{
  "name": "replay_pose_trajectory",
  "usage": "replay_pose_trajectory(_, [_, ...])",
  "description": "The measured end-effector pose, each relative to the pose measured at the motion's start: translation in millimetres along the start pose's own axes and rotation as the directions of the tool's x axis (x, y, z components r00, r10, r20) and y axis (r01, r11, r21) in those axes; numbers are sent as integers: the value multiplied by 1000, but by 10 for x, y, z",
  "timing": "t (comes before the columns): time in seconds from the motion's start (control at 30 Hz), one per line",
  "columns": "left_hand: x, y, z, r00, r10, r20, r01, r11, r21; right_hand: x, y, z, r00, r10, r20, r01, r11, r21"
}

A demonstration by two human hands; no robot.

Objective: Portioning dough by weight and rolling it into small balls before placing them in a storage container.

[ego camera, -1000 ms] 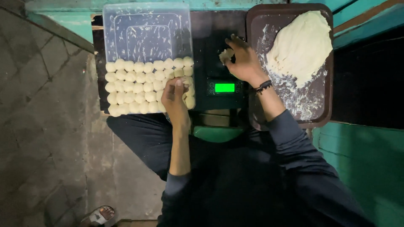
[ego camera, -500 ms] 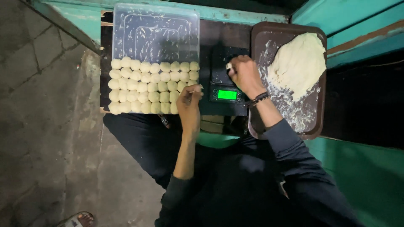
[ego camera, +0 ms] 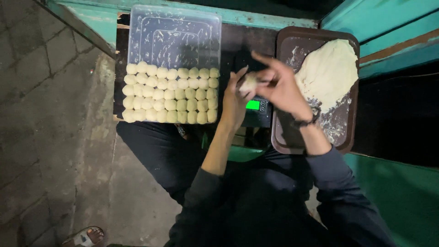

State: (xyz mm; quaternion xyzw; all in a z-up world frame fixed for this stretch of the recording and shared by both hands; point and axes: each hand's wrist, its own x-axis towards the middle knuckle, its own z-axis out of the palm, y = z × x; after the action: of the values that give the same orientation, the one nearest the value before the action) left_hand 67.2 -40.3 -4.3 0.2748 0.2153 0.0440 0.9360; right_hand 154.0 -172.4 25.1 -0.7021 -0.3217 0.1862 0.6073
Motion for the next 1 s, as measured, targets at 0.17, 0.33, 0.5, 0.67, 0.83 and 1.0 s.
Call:
replay_pose_trajectory(0.17, [341,-473,-202,986,148,70,-150,988,27,-212,-323,302,995,-91,-49,36,748,-663])
replay_pose_trajectory(0.33, [83,-264,-34,966,258,22,-259,956,138,-227,-334,145,990,115,-85,-142,812,-566])
replay_pose_trajectory(0.5, [50,47,77,997,60,38,-62,997,54,-177,-922,-268,984,-179,1,170,932,-319])
replay_pose_trajectory(0.67, [-125,-188,243,886,-153,437,329,873,-361,-84,-286,-59,970,-207,-130,29,627,-778])
replay_pose_trajectory(0.83, [-275,-282,233,866,-151,476,339,877,-340,-215,-294,362,921,-340,-189,-55,367,-929])
replay_pose_trajectory(1.0, [105,-436,90,679,297,672,441,567,-696,-720,-921,796,904,-419,81,416,823,-386])
